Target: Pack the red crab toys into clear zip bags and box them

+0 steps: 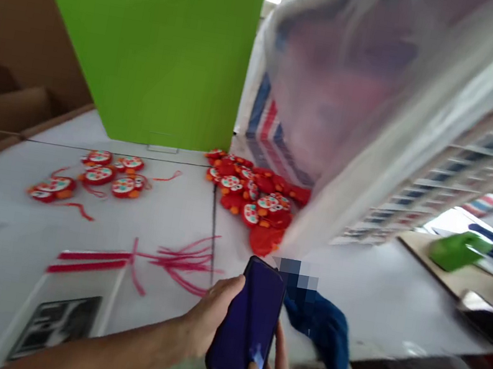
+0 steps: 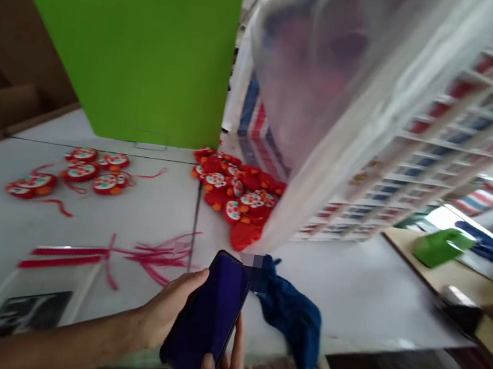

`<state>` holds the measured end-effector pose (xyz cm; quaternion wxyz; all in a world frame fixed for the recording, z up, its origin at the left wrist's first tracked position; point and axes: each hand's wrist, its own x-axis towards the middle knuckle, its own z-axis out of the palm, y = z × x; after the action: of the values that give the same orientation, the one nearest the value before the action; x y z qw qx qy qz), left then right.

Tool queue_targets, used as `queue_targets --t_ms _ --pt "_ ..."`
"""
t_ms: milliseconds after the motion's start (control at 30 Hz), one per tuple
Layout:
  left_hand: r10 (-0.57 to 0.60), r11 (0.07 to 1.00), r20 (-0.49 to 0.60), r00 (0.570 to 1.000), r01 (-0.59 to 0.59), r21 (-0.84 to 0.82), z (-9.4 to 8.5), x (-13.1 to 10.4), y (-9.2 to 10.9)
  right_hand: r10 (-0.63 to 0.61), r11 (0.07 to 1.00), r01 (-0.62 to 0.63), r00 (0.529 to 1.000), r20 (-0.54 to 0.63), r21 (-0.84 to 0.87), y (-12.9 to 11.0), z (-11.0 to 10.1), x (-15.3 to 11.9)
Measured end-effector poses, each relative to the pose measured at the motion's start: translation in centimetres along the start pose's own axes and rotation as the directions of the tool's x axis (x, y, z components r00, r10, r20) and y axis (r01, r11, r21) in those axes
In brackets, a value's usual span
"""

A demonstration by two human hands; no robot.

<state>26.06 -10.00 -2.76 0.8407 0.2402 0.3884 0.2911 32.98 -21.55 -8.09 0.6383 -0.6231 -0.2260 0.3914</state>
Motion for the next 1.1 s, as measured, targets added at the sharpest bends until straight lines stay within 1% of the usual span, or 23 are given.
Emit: queue_targets --t_ms 33,100,167,233,333,400,467,567,700,833,933,1100 --pt "0.007 0.999 -0.049 0.999 -0.009 -0.034 -1.3 -0.7 0.9 0.03 0.999 -0.031 0.998 0.059 0.023 -0.2 1.7 -0.6" --pt "0.028 0.995 -0.094 0.995 -0.037 -0.093 -3.9 -2.0 2.4 0.049 0.998 -0.055 0.988 0.145 0.04 -0.4 4.3 -1.3" --pt "0.066 0.987 -0.092 0.994 -0.078 -0.139 -6.3 -3.2 3.4 0.03 0.999 -0.038 0.975 0.22 0.029 -0.4 6.1 -1.7" --pt "0.119 0.977 -0.072 0.99 -0.13 -0.169 -8.3 -4.1 4.2 0.004 1.0 0.001 0.959 0.285 -0.018 -0.1 7.6 -1.8" --pt "0.194 0.962 -0.087 0.977 -0.207 -0.179 -10.7 -5.2 5.2 -0.009 0.993 0.049 0.935 0.354 -0.103 0.3 9.7 -1.9" --pt "0.221 0.951 -0.095 0.971 -0.236 -0.199 -12.1 -5.8 5.7 -0.021 0.99 0.071 0.922 0.386 -0.118 0.6 11.1 -2.0" --pt "0.214 0.942 -0.08 0.974 -0.227 -0.249 -13.5 -6.3 6.3 -0.025 0.991 0.075 0.912 0.409 -0.107 1.0 12.6 -2.3" --pt "0.166 0.931 -0.063 0.984 -0.177 -0.318 -15.4 -7.0 7.2 -0.007 0.992 0.059 0.909 0.417 -0.111 1.7 14.7 -2.8" --pt "0.137 0.923 -0.081 0.987 -0.157 -0.351 -17.3 -7.4 8.5 0.023 0.988 0.042 0.911 0.412 -0.146 2.1 17.0 -3.2" --pt "0.113 0.925 -0.082 0.99 -0.135 -0.355 -18.5 -7.3 9.6 0.051 0.985 0.02 0.913 0.404 -0.169 2.2 18.7 -3.4" --pt "0.096 0.921 -0.089 0.991 -0.122 -0.371 -19.2 -7.0 9.8 0.064 0.987 0.001 0.915 0.399 -0.161 2.2 19.5 -3.4" --pt "0.09 0.919 -0.105 0.99 -0.123 -0.375 -19.7 -6.6 9.9 0.079 0.99 -0.024 0.911 0.405 -0.14 2.9 19.9 -2.9"
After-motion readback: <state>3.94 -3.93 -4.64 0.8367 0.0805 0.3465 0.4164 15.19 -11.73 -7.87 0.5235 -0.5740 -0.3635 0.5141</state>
